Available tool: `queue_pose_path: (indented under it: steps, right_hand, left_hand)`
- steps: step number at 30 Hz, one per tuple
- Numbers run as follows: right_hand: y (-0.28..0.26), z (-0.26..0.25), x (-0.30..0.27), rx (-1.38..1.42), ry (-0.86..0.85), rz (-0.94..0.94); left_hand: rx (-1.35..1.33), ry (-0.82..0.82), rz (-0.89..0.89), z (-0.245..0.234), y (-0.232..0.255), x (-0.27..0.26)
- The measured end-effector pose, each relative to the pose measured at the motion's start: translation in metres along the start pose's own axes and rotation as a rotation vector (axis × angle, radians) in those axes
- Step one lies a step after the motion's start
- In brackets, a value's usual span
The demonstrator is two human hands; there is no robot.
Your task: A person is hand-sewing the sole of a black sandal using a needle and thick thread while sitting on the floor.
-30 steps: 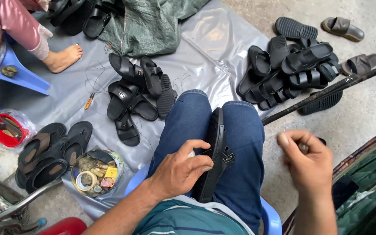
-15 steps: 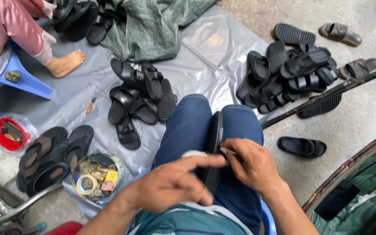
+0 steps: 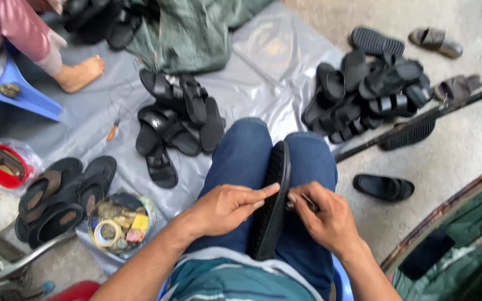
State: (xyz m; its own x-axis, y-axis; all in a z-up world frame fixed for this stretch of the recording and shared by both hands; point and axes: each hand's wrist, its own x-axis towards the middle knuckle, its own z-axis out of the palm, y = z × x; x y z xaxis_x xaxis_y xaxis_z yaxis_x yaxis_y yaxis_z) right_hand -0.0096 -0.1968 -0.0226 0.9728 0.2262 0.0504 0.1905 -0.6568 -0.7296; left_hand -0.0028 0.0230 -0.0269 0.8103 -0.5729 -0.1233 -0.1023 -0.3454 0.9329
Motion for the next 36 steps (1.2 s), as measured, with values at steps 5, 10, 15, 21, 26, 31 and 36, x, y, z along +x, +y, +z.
queue_pose_path:
  steps: [5,10,15,21,26,31,36]
  right_hand:
    - [-0.016,-0.038,0.007,-0.112,-0.315,0.13]
    - [-0.015,-0.055,0.014,-0.108,-0.407,-0.077]
    - [-0.014,-0.05,0.026,-0.336,-0.383,-0.334]
    - [-0.01,-0.048,0.027,-0.333,-0.41,-0.304]
    - [-0.011,-0.046,0.029,-0.31,-0.439,-0.249]
    - [-0.015,-0.043,0.026,-0.323,-0.425,-0.242]
    - [-0.042,-0.04,0.017,-0.788,-0.481,-0.112]
  left_hand:
    - [-0.232,0.074,-0.476,-0.038,-0.009,-0.006]
    - [0.587,0.753,-0.464,-0.031,-0.063,-0.019]
    - [0.151,0.521,0.152,0.013,0.01,-0.006]
    - [0.09,0.612,0.12,0.048,0.014,0.001]
    - [0.083,0.685,0.076,0.057,0.009,0.002]
    - [0.065,0.695,0.084,0.06,0.007,0.001]
    - [0.064,0.663,0.115,0.063,0.009,0.003]
